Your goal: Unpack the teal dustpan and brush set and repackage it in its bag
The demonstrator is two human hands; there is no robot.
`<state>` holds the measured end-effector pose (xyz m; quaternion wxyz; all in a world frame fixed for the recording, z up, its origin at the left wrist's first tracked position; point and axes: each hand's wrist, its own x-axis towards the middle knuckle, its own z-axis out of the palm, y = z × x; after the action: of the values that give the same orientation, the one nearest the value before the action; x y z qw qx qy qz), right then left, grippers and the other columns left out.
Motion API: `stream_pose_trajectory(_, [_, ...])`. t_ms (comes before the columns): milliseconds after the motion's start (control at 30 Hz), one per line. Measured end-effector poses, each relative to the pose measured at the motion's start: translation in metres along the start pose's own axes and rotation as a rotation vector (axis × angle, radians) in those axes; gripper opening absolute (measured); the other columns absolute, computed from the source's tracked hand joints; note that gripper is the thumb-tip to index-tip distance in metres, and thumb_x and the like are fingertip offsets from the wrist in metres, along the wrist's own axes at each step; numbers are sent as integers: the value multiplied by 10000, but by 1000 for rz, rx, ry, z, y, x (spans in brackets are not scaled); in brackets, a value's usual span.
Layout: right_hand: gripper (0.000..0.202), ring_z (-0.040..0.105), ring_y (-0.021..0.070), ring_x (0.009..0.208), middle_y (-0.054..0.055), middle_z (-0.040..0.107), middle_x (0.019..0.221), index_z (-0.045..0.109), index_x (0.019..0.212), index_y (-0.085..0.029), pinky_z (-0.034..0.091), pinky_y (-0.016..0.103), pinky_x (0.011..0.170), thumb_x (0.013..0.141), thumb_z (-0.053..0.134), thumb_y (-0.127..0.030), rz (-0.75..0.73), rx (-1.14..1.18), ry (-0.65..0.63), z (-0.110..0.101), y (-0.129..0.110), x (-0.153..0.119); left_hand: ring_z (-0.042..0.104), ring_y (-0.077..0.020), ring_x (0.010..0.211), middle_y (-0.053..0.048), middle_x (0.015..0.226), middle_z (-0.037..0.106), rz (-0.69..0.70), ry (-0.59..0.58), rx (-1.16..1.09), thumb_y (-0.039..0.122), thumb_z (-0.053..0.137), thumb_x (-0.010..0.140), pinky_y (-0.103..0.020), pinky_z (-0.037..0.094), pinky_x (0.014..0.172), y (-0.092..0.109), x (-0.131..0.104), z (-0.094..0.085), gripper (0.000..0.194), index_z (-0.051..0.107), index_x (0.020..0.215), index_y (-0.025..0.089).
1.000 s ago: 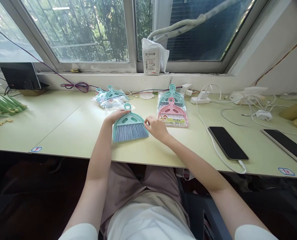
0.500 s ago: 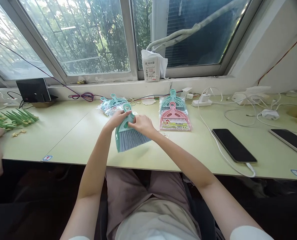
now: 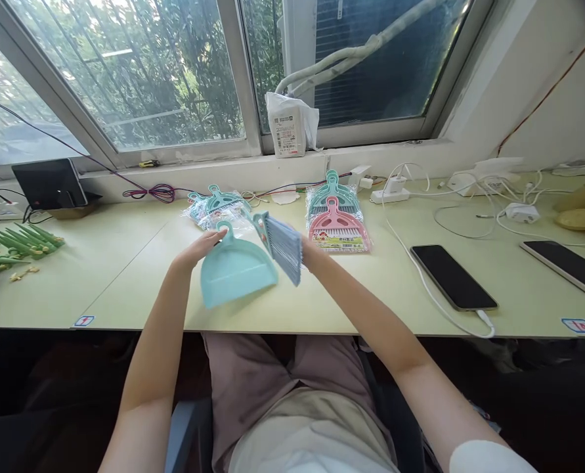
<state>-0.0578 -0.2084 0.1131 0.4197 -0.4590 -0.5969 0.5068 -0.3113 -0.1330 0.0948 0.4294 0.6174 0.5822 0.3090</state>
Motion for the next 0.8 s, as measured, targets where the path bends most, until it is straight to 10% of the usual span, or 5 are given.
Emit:
stream_pose_trajectory(100, [340,570,158,669,11,580,617,607,630,-177,364,245,583,811,611,-465,-57,-517,69,-18,-6,-11,641,-225,725,-63,792,688,-142,-216,216,798,606,709,-289,503,592,-11,14,-15,633,688,825,180])
stream_pose_trajectory(233, [308,683,258,890,129,733,872,740,868,-126,443,274,676,786,667,-414,43,-1063,53,-16,10,-10,643,-223,736,-93,827,697,-139,-205,495,731,629,701,-289,489,605,-15,38,-24,549,659,735,184])
stream_pose_trajectory(467, [385,682,278,1092,183,709,1162,709,1162,-137,533,298,831,860,686,-374,160,-1221,60,8,42,17,696,-263,814,-89,914,740,-40,-125,846,627,600,773,-325,479,719,8,44,-8,424,649,784,206])
stream_pose_trajectory(633, [302,697,267,1031,174,730,1103,733,1113,-140,532,305,807,911,612,-330,95,-1186,92,-2,35,12,612,-300,1115,-114,1153,689,268,228,1054,458,476,924,-380,455,901,38,9,38,327,676,976,204])
stream_pose_trajectory(800, [247,691,237,935,79,760,919,767,970,-203,508,329,801,920,599,-378,-113,-1120,253,-75,28,-13,609,-237,1034,-73,1079,684,543,116,934,340,508,952,-345,447,910,74,-21,118,211,672,975,208])
